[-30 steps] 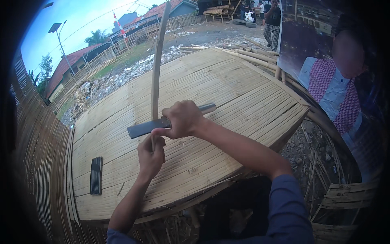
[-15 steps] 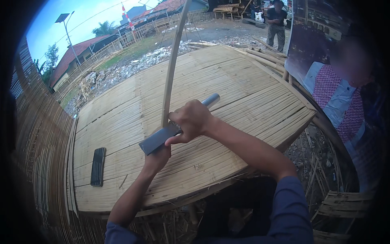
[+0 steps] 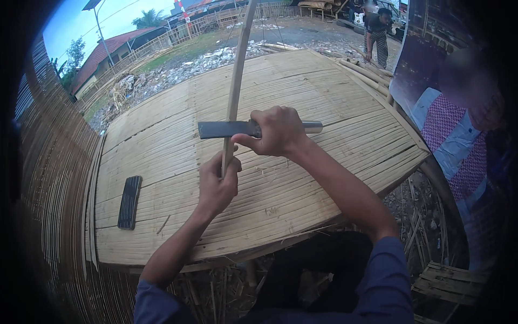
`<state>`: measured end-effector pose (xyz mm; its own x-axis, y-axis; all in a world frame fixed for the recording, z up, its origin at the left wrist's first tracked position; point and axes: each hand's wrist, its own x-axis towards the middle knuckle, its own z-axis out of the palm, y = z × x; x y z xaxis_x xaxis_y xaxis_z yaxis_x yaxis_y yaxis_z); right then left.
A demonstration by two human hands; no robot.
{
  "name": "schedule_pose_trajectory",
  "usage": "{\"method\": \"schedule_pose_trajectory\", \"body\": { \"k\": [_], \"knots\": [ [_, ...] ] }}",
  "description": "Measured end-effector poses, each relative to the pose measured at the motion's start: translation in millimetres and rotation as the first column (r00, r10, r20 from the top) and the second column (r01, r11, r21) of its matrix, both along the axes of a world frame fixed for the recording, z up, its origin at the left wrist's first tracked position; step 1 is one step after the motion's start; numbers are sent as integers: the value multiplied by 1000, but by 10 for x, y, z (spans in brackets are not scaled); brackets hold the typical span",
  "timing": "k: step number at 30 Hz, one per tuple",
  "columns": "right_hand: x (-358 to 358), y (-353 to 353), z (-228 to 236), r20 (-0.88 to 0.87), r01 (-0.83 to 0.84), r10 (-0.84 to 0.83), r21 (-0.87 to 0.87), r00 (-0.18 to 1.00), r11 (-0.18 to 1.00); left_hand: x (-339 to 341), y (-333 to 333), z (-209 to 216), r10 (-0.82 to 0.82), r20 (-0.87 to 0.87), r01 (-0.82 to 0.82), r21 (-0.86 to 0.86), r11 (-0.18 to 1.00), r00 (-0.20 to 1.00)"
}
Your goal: The person picks up a piece of bamboo and splits it lengthwise into strips using a cleaver.
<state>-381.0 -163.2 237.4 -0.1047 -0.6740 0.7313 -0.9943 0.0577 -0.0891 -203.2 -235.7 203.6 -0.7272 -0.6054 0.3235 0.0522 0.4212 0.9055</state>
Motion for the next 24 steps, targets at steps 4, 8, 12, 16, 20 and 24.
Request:
{"method": "schedule_pose_trajectory", "body": {
  "k": [4,8,12,16,20,24],
  "knots": [
    [86,23,-3,-256,-329,324,25,911,944,-42,-47,-50,-113,-225,7,-426,904,968],
    [-44,3,59,184,38,-60,116,981,993,-3,-2,116,-8,-20,8,13,1000,1000],
    [26,-10,-32,-62,-145,144,-6,988,989,16,-83,11,-62,-35,55,-183,982,997],
    [-63,-24,98,60,77,-78,19,995,997,24,-18,-37,-39,-20,34,-204,978,999],
    [80,-19,-73,-102,-51,50,-1,994,999,-14,-116,-11,-13,-45,-4,-358,934,999],
    [24,-5,-29,-110,-150,145,-43,983,988,53,-12,18,17,-12,-19,-252,968,1000]
  ]
}}
